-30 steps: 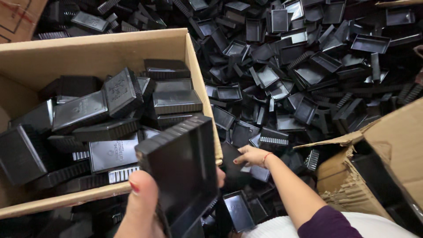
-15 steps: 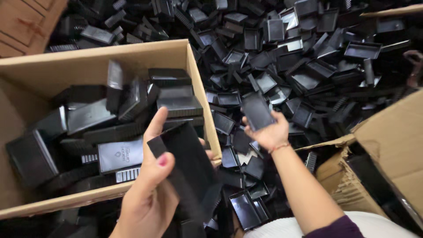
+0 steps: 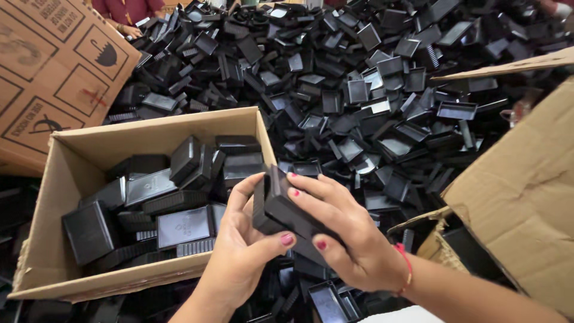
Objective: The person sits on the floor beside a large pile of black plastic components and sorts them one at a time, fitting pairs of parts together by hand and placing the assembled pieces into a cardboard box. Another person nearby also picks parts from the pile as the box gradually fills.
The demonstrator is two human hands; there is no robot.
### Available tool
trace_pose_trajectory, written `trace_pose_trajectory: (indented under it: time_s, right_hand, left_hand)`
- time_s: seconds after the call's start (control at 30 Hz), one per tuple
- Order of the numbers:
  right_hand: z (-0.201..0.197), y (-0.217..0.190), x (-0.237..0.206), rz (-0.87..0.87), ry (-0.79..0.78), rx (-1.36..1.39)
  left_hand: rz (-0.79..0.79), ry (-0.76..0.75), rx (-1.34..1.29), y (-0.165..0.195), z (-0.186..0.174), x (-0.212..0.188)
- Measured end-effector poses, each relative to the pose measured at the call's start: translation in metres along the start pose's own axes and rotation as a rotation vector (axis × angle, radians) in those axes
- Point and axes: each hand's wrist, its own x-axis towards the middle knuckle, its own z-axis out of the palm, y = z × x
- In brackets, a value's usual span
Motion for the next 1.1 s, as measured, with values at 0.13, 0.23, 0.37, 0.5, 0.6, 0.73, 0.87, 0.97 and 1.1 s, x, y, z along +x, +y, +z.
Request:
trace_pose_trajectory:
  time_s: [0.13,0.23,0.37,0.5,0.6,0.73,0.87,0.97,1.1]
  right_hand:
    - [-0.004,0.009,-0.019,0.011,0.000,-0.015]
    - [0.006,0.012,-0.031,0.098,0.021,0.181]
    - [0.027,0.011,-0.039,0.007,0.090,0.084]
    - [0.035,0.005,-0.045,0.059,0.134,0.070]
    - [0.030,-0.002,-0.047,0.517,-0.033,0.349]
    - [0.021,-0.003,-0.037,0.655,-0.333,0.530]
    - [0.021,0.006,-0.027,0.268,-0.006,0.369]
    - [0.022,0.027,-0.032,0.338,0.040,0.223]
    - [0.039,0.102,-0.052,0.444,0.100,-0.028]
  left_hand:
    - [-0.042,0.000,0.025,-0.004,0.007,0.003]
    - [-0.029,0.016,0.039,-0.008,0.008,0.005]
    - [-0.025,0.038,0.040,-0.014,0.007,0.003]
    - [-0.092,0.068,0.173,-0.014,-0.001,-0.002]
    - [0.049,0.088,0.401,-0.008,-0.012,-0.006]
    - [0.599,-0.012,1.320,0.014,-0.027,-0.017]
    - [0.772,0.292,1.646,0.044,-0.051,-0.028]
    - [0.676,0.501,1.707,0.058,-0.089,-0.019]
    - [0.448,0.503,1.685,0.038,-0.128,-0.016]
